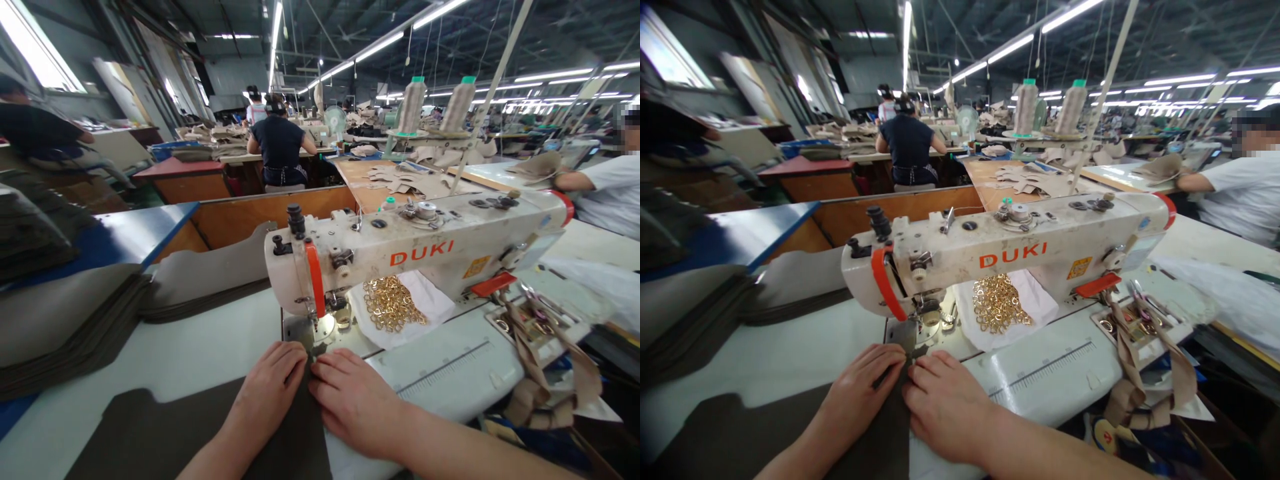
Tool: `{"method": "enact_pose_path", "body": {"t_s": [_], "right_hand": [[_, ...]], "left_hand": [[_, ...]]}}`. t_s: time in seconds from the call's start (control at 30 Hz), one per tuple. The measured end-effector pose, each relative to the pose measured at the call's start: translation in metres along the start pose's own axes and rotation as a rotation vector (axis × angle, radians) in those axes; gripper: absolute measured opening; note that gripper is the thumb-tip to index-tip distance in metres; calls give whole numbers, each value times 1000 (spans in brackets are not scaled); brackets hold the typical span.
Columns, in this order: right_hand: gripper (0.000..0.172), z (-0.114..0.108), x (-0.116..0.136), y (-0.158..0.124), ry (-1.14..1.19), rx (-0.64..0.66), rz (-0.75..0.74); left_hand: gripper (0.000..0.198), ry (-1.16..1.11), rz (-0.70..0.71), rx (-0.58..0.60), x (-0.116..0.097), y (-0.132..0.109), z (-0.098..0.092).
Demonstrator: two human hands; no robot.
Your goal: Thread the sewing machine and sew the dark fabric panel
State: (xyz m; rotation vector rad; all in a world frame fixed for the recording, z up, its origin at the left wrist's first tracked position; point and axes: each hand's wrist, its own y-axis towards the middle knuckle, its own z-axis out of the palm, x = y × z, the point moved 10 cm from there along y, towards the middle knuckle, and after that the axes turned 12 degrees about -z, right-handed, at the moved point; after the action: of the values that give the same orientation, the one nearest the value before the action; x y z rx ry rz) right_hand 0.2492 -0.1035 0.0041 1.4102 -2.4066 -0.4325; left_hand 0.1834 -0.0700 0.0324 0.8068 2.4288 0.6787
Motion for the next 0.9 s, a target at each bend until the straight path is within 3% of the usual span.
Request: {"method": "enact_pose_path", "body": {"t_s": [0.37,0.9], "right_hand": [[26,1,-5,8,-54,16,-21],[10,7,-9,13,-165,32,-116]], "left_hand": [[22,-13,-51,44,5,-4,3],[29,3,1,15,0,-2,-1]]}}
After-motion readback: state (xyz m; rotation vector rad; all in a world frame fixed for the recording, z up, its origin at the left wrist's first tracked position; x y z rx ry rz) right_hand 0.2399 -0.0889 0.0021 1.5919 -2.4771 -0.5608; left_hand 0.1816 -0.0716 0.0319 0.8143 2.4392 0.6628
